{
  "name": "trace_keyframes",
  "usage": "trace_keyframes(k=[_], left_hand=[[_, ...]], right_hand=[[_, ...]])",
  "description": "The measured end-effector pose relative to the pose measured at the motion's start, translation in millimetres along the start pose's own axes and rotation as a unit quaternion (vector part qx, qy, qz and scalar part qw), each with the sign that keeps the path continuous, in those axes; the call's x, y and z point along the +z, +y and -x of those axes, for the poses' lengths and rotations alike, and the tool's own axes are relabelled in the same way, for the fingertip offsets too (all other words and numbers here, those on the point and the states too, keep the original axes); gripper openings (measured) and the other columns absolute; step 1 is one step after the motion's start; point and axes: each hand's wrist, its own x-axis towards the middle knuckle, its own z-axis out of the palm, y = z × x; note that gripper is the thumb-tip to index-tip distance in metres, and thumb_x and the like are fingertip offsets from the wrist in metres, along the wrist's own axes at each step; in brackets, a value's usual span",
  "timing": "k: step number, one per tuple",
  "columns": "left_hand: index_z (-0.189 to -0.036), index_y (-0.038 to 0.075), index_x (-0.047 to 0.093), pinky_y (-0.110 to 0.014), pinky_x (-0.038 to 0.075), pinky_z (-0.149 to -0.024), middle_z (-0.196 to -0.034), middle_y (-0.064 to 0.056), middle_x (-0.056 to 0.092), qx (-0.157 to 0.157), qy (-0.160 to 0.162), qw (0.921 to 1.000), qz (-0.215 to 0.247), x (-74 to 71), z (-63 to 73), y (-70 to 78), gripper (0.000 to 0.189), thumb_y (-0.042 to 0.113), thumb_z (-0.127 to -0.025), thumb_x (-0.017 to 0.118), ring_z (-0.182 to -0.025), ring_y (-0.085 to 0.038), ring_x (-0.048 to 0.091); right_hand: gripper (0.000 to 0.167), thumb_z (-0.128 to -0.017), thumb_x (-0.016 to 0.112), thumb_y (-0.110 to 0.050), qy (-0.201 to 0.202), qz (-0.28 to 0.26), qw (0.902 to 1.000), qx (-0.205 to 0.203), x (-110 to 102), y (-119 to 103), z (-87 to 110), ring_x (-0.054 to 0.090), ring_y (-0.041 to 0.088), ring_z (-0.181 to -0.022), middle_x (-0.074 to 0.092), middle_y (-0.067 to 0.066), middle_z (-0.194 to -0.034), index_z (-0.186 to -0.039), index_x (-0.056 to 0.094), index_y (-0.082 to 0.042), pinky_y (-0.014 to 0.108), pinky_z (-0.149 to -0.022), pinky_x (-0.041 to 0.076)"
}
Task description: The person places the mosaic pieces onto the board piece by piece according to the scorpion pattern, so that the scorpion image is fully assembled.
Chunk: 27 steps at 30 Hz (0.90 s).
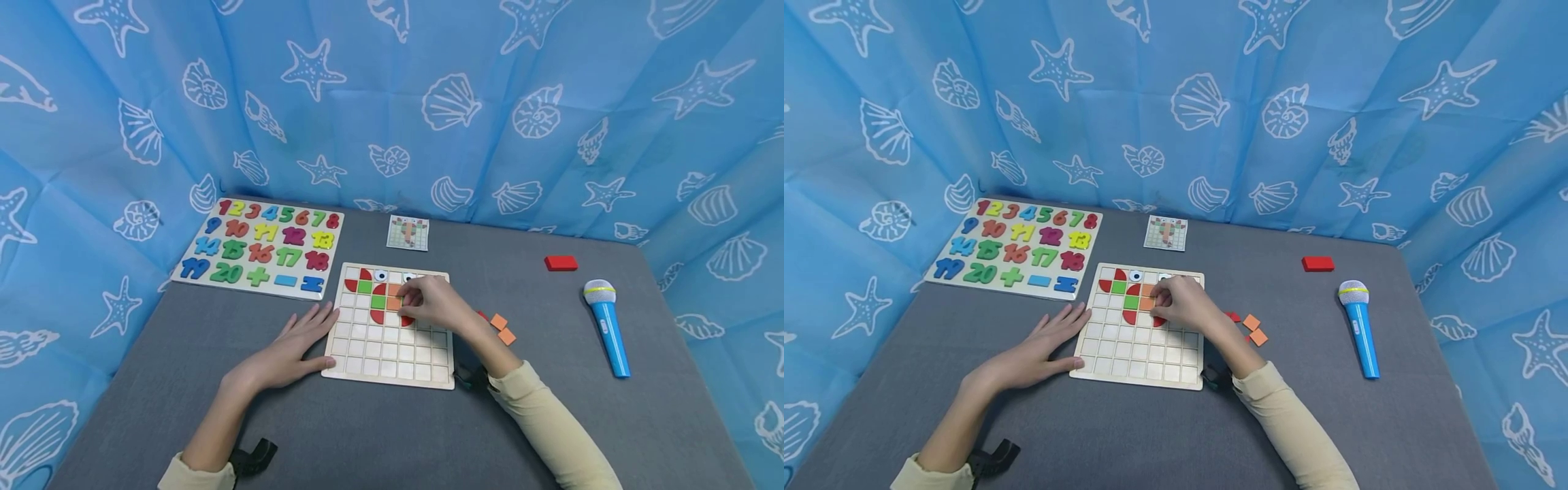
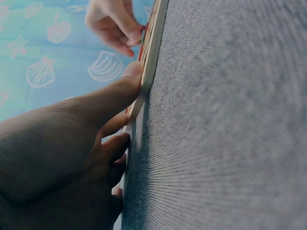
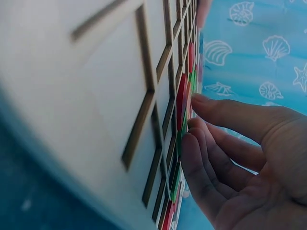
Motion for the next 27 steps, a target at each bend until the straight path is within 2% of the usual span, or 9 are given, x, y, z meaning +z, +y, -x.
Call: trace_keyframes(k=[7, 15, 23, 27], left_hand=[[-0.175, 0.027, 0.023, -0.081, 0.005, -0.129, -0.184, -0.012, 0.017, -0.001, -0.001, 1.0, -0.009, 2.3, -0.8, -4.8, 0.091, 0.062, -0.102, 0.065, -0.172, -0.041, 0.01], [-0.175, 0.024, 0.025, -0.082, 0.004, -0.128, -0.184, -0.014, 0.018, 0.0, -0.001, 1.0, -0.002, -1.4, 1.1, 2.8, 0.091, 0.06, -0.102, 0.068, -0.172, -0.043, 0.011], [-0.175, 0.028, 0.022, -0.08, 0.005, -0.13, -0.184, -0.011, 0.017, -0.016, -0.01, 0.9997, -0.014, 0.7, -0.9, -2.3, 0.091, 0.062, -0.102, 0.066, -0.172, -0.041, 0.01], [-0.175, 0.025, 0.023, -0.08, 0.005, -0.13, -0.184, -0.013, 0.018, -0.019, -0.012, 0.9997, -0.011, -3.0, 0.1, 5.5, 0.091, 0.057, -0.103, 0.068, -0.171, -0.043, 0.011]], right_hand=[[0.021, -0.092, 0.085, -0.006, 0.017, -0.019, 0.9996, -0.009, -5.9, 8.6, 14.4, 0.07, 0.009, -0.081, 0.078, 0.007, -0.09, -0.111, 0.079, 0.002, 0.023, -0.074, 0.059], [0.023, -0.094, 0.084, -0.01, 0.021, -0.041, 0.9985, 0.03, -23.9, 21.9, 41.6, 0.067, 0.011, -0.081, 0.077, 0.006, -0.092, -0.114, 0.079, 0.0, 0.021, -0.073, 0.057], [0.024, -0.096, 0.082, -0.01, 0.039, -0.045, 0.9954, 0.075, -48.8, 48.1, 73.7, 0.069, 0.012, -0.084, 0.078, 0.006, -0.096, -0.118, 0.078, 0.0, 0.021, -0.074, 0.059], [0.025, -0.096, 0.081, -0.007, 0.044, -0.034, 0.9948, 0.085, -60.8, 61.1, 89.6, 0.07, 0.012, -0.086, 0.079, 0.008, -0.099, -0.119, 0.077, 0.001, 0.02, -0.076, 0.06]])
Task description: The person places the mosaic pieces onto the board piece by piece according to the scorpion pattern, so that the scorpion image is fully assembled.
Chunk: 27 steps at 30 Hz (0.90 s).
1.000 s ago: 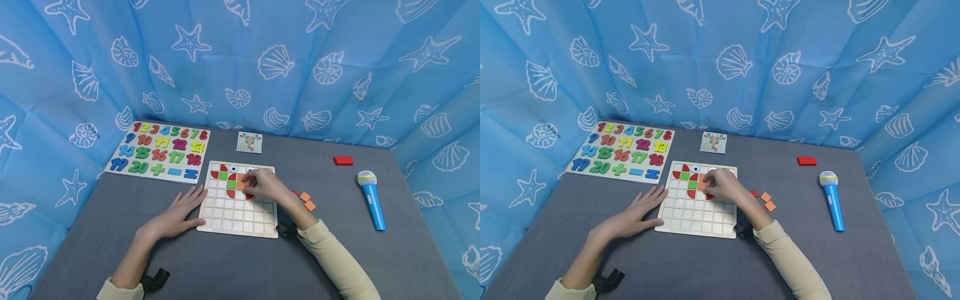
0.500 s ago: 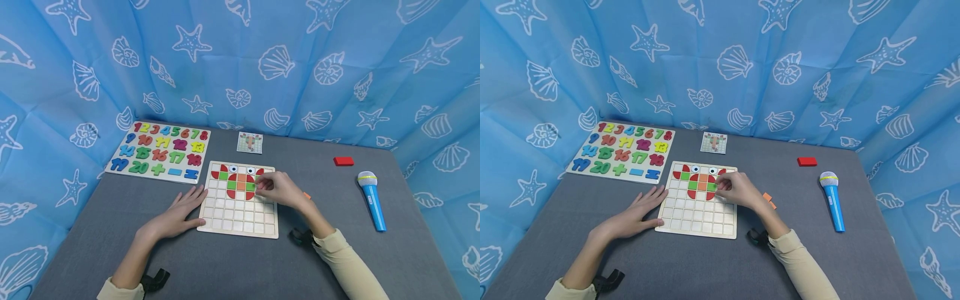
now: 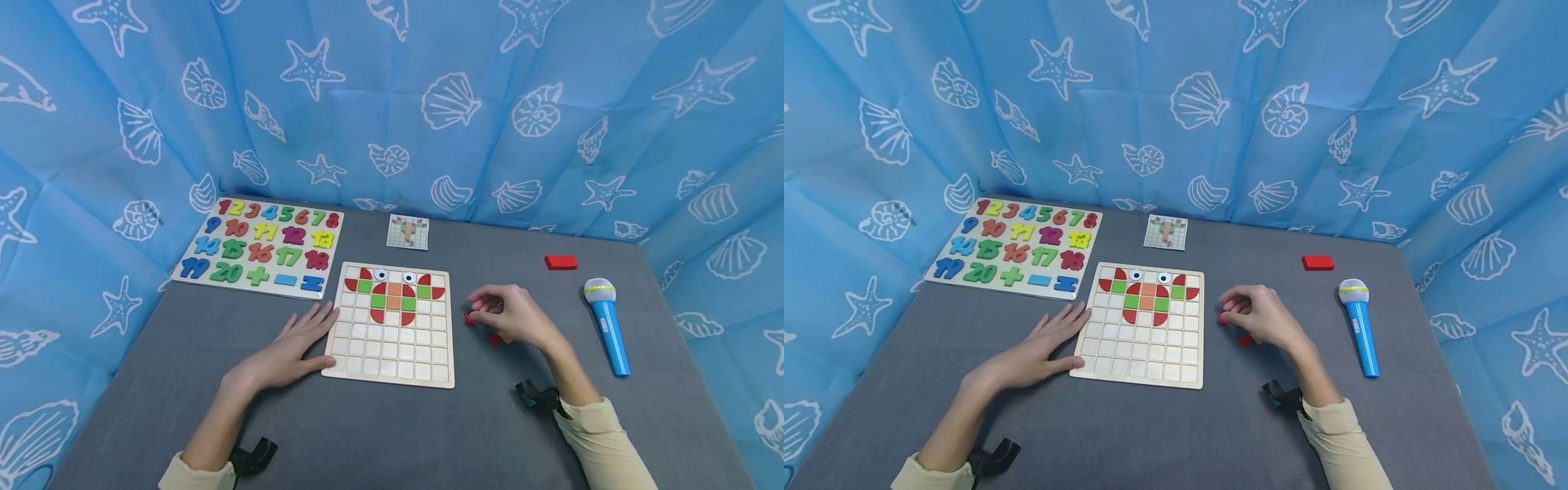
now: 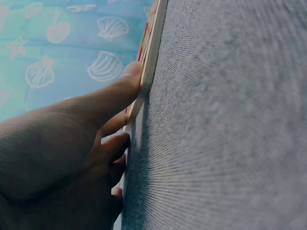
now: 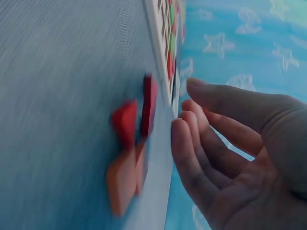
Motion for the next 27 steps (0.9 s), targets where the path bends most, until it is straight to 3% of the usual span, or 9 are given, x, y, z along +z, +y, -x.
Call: trace_keyframes(k=[3, 9, 12, 18, 27], left_hand=[[-0.174, 0.021, 0.025, -0.081, 0.003, -0.129, -0.183, -0.017, 0.018, 0.001, -0.001, 0.9999, 0.01, -4.1, 1.9, 6.4, 0.09, 0.053, -0.103, 0.07, -0.171, -0.046, 0.011], [-0.175, 0.021, 0.025, -0.08, 0.004, -0.13, -0.183, -0.016, 0.018, -0.002, 0.0, 1.0, 0.005, -3.9, 2.0, 4.6, 0.089, 0.052, -0.104, 0.069, -0.171, -0.045, 0.012], [-0.175, 0.025, 0.022, -0.075, 0.004, -0.134, -0.185, -0.009, 0.015, -0.014, -0.001, 0.9999, -0.009, 0.5, -1.0, -4.0, 0.09, 0.054, -0.104, 0.069, -0.172, -0.04, 0.01], [-0.175, 0.028, 0.023, -0.08, 0.006, -0.13, -0.184, -0.011, 0.017, 0.009, 0.009, 0.9999, -0.005, 5.1, -3.0, -15.4, 0.09, 0.061, -0.103, 0.066, -0.172, -0.041, 0.011], [-0.175, 0.022, 0.025, -0.081, 0.002, -0.129, -0.183, -0.016, 0.017, 0.011, -0.001, 0.9998, 0.016, -0.4, 0.1, -1.5, 0.091, 0.056, -0.103, 0.069, -0.171, -0.045, 0.01]], right_hand=[[0.027, -0.095, 0.081, -0.006, 0.002, 0.018, 0.9998, 0.009, -8.5, 10.2, 8.2, 0.07, 0.012, -0.089, 0.079, 0.01, -0.104, -0.121, 0.077, 0.0, 0.018, -0.078, 0.06], [0.028, -0.093, 0.084, -0.009, 0.0, 0.056, 0.9981, 0.025, -18.6, 23.6, 16.1, 0.065, 0.014, -0.087, 0.078, 0.012, -0.102, -0.119, 0.077, 0.003, 0.018, -0.072, 0.055], [0.028, -0.093, 0.085, -0.012, -0.008, 0.066, 0.9971, 0.036, -20.1, 26.6, 17.5, 0.062, 0.013, -0.085, 0.075, 0.008, -0.097, -0.116, 0.078, 0.002, 0.019, -0.068, 0.052], [0.023, -0.095, 0.083, -0.015, -0.022, 0.057, 0.9974, 0.038, -18.7, 28.9, 17.1, 0.06, 0.012, -0.082, 0.073, 0.006, -0.093, -0.112, 0.077, -0.001, 0.021, -0.067, 0.05], [0.014, -0.096, 0.079, -0.003, 0.009, 0.044, 0.9988, 0.019, -16.2, 27.5, 18.6, 0.064, 0.012, -0.079, 0.074, 0.009, -0.093, -0.109, 0.073, -0.002, 0.02, -0.067, 0.056]])
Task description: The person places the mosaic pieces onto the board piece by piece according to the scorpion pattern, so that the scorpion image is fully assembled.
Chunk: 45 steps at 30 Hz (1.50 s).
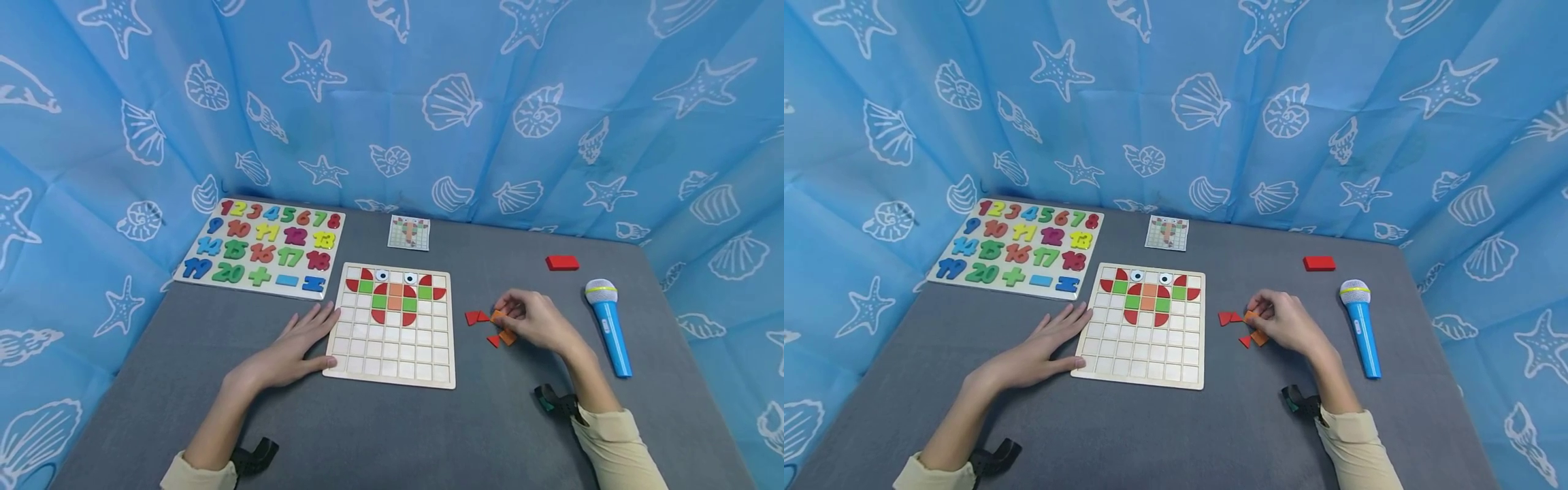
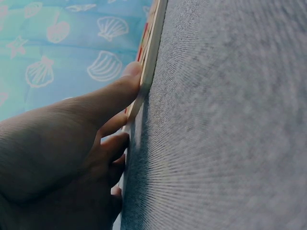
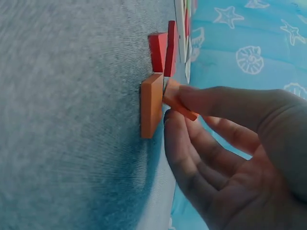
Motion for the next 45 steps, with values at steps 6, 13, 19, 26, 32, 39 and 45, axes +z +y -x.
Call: trace_keyframes(k=[6, 13, 19, 26, 32, 39, 45], left_hand=[[-0.174, 0.023, 0.025, -0.079, 0.003, -0.131, -0.184, -0.014, 0.017, -0.016, -0.005, 0.9998, -0.011, -0.5, 0.2, 3.4, 0.092, 0.058, -0.101, 0.07, -0.171, -0.043, 0.011], [-0.174, 0.024, 0.026, -0.081, 0.004, -0.129, -0.183, -0.015, 0.019, -0.009, 0.001, 0.9999, -0.009, 1.4, 0.1, 0.6, 0.091, 0.059, -0.102, 0.068, -0.171, -0.045, 0.011], [-0.175, 0.021, 0.025, -0.082, 0.003, -0.128, -0.183, -0.018, 0.018, -0.004, -0.002, 1.0, -0.002, -0.9, 2.7, 5.1, 0.092, 0.058, -0.102, 0.068, -0.171, -0.046, 0.009], [-0.175, 0.021, 0.025, -0.082, 0.002, -0.128, -0.183, -0.018, 0.017, -0.002, -0.003, 1.0, 0.004, -0.4, 1.9, 4.1, 0.092, 0.058, -0.102, 0.069, -0.171, -0.046, 0.009], [-0.175, 0.027, 0.021, -0.08, 0.004, -0.13, -0.184, -0.012, 0.016, -0.007, 0.003, 0.9997, -0.022, 6.6, -2.6, -10.5, 0.093, 0.064, -0.102, 0.066, -0.172, -0.041, 0.009], [-0.175, 0.027, 0.023, -0.08, 0.004, -0.13, -0.184, -0.012, 0.017, -0.01, 0.006, 0.9997, -0.022, 6.0, -3.5, -8.7, 0.093, 0.065, -0.101, 0.065, -0.172, -0.042, 0.01], [-0.174, 0.021, 0.026, -0.081, 0.003, -0.129, -0.183, -0.016, 0.018, -0.008, 0.002, 0.9999, -0.008, -1.4, 0.8, 5.3, 0.091, 0.055, -0.103, 0.069, -0.171, -0.044, 0.009]], right_hand=[[0.021, -0.096, 0.079, -0.002, 0.032, -0.027, 0.999, -0.012, 3.6, -10.4, 1.2, 0.074, 0.018, -0.086, 0.079, 0.014, -0.104, -0.117, 0.076, -0.002, 0.019, -0.073, 0.061], [0.026, -0.096, 0.078, 0.002, 0.025, -0.083, 0.9954, -0.042, 22.0, -32.2, -6.4, 0.081, 0.033, -0.102, 0.079, 0.023, -0.118, -0.121, 0.077, 0.001, 0.032, -0.085, 0.068], [0.029, -0.094, 0.078, 0.004, 0.004, -0.108, 0.9933, -0.042, 38.9, -55.0, -15.1, 0.082, 0.03, -0.102, 0.078, 0.023, -0.122, -0.123, 0.077, 0.001, 0.032, -0.085, 0.068], [0.027, -0.094, 0.079, 0.003, -0.017, -0.112, 0.9909, -0.073, 53.6, -76.8, -27.8, 0.082, 0.024, -0.096, 0.08, 0.02, -0.117, -0.12, 0.078, 0.001, 0.032, -0.082, 0.068], [0.024, -0.094, 0.08, 0.001, -0.037, -0.116, 0.9882, -0.094, 66.5, -94.1, -40.5, 0.083, 0.023, -0.096, 0.081, 0.018, -0.116, -0.119, 0.079, 0.0, 0.031, -0.083, 0.068], [0.024, -0.092, 0.084, -0.003, -0.038, -0.08, 0.9917, -0.094, 80.9, -103.8, -54.1, 0.079, 0.013, -0.086, 0.083, 0.014, -0.11, -0.116, 0.081, 0.0, 0.023, -0.077, 0.063], [0.02, -0.091, 0.085, -0.006, -0.048, -0.037, 0.9927, -0.105, 87.1, -110.2, -60.2, 0.068, 0.006, -0.075, 0.078, 0.006, -0.09, -0.109, 0.081, 0.0, 0.02, -0.071, 0.057]])
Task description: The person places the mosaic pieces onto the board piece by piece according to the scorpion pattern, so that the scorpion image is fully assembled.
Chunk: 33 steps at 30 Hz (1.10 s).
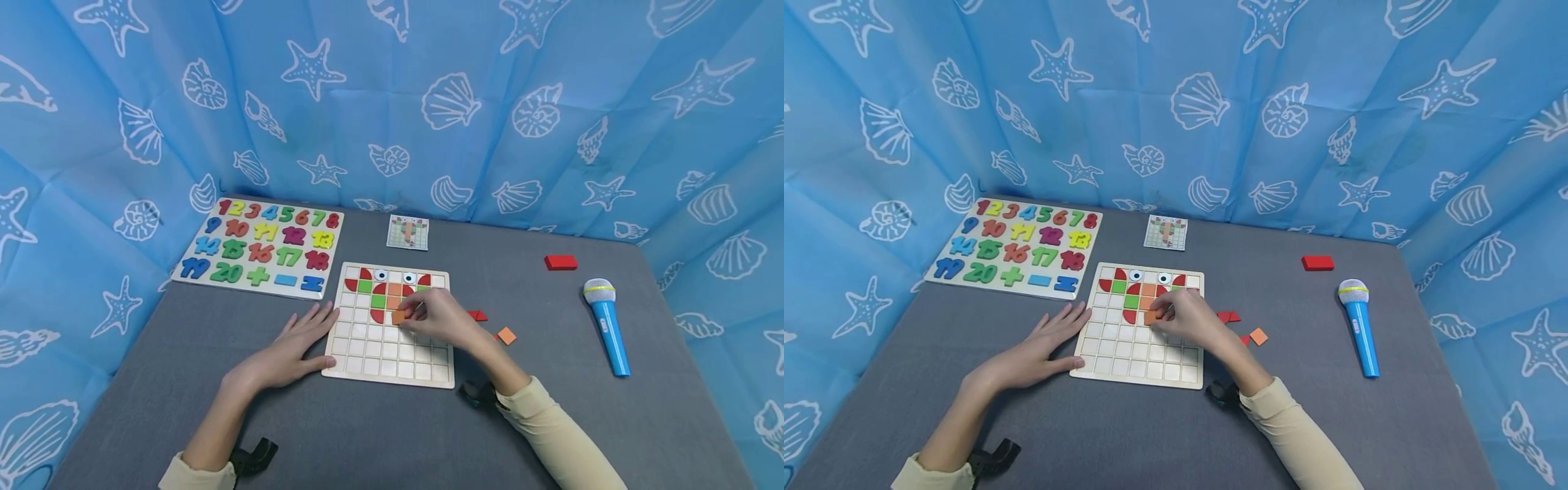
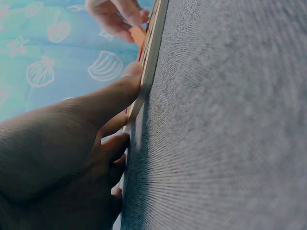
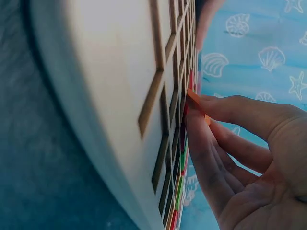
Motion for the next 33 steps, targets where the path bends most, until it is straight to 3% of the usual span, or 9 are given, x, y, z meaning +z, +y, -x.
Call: trace_keyframes(k=[4, 8, 17, 25, 33], left_hand=[[-0.174, 0.019, 0.026, -0.077, 0.004, -0.132, -0.183, -0.014, 0.018, -0.017, -0.001, 0.9997, -0.019, 1.7, -1.2, -1.0, 0.091, 0.049, -0.102, 0.072, -0.171, -0.044, 0.011], [-0.175, 0.024, 0.023, -0.074, 0.006, -0.134, -0.184, -0.009, 0.017, -0.018, 0.005, 0.9993, -0.033, 6.4, -2.3, -8.0, 0.091, 0.055, -0.103, 0.069, -0.173, -0.039, 0.011], [-0.174, 0.02, 0.028, -0.081, 0.003, -0.129, -0.182, -0.018, 0.019, 0.0, 0.001, 1.0, 0.009, -1.6, -0.4, 3.0, 0.091, 0.055, -0.102, 0.071, -0.17, -0.048, 0.011], [-0.175, 0.028, 0.023, -0.078, 0.005, -0.131, -0.184, -0.01, 0.017, 0.0, 0.005, 0.9998, -0.021, 9.0, -4.3, -16.2, 0.092, 0.063, -0.102, 0.066, -0.172, -0.04, 0.01], [-0.175, 0.024, 0.025, -0.082, 0.005, -0.128, -0.183, -0.014, 0.019, 0.015, 0.01, 0.9998, 0.004, 5.3, -1.9, -11.0, 0.092, 0.059, -0.102, 0.069, -0.171, -0.044, 0.011]], right_hand=[[0.018, -0.09, 0.086, -0.007, -0.003, 0.019, 0.9998, -0.004, 1.8, -5.8, -3.3, 0.064, 0.004, -0.073, 0.075, 0.003, -0.083, -0.106, 0.081, 0.0, 0.02, -0.071, 0.054], [0.018, -0.091, 0.086, -0.007, -0.007, 0.028, 0.9996, -0.001, 3.7, -9.3, -5.9, 0.065, 0.004, -0.075, 0.076, 0.004, -0.084, -0.106, 0.081, 0.0, 0.019, -0.073, 0.055], [0.018, -0.093, 0.082, -0.006, -0.019, 0.018, 0.9996, -0.007, 3.7, -8.9, -4.4, 0.068, 0.005, -0.08, 0.079, 0.005, -0.09, -0.11, 0.08, 0.0, 0.02, -0.076, 0.058], [0.019, -0.094, 0.082, -0.006, -0.017, -0.016, 0.9997, -0.007, -5.4, 3.6, 10.4, 0.067, 0.007, -0.081, 0.078, 0.004, -0.093, -0.112, 0.08, -0.001, 0.021, -0.076, 0.059], [0.022, -0.094, 0.083, -0.007, -0.01, -0.024, 0.9994, 0.023, -25.1, 17.7, 35.5, 0.065, 0.008, -0.081, 0.076, 0.003, -0.092, -0.115, 0.079, -0.001, 0.02, -0.073, 0.057]])
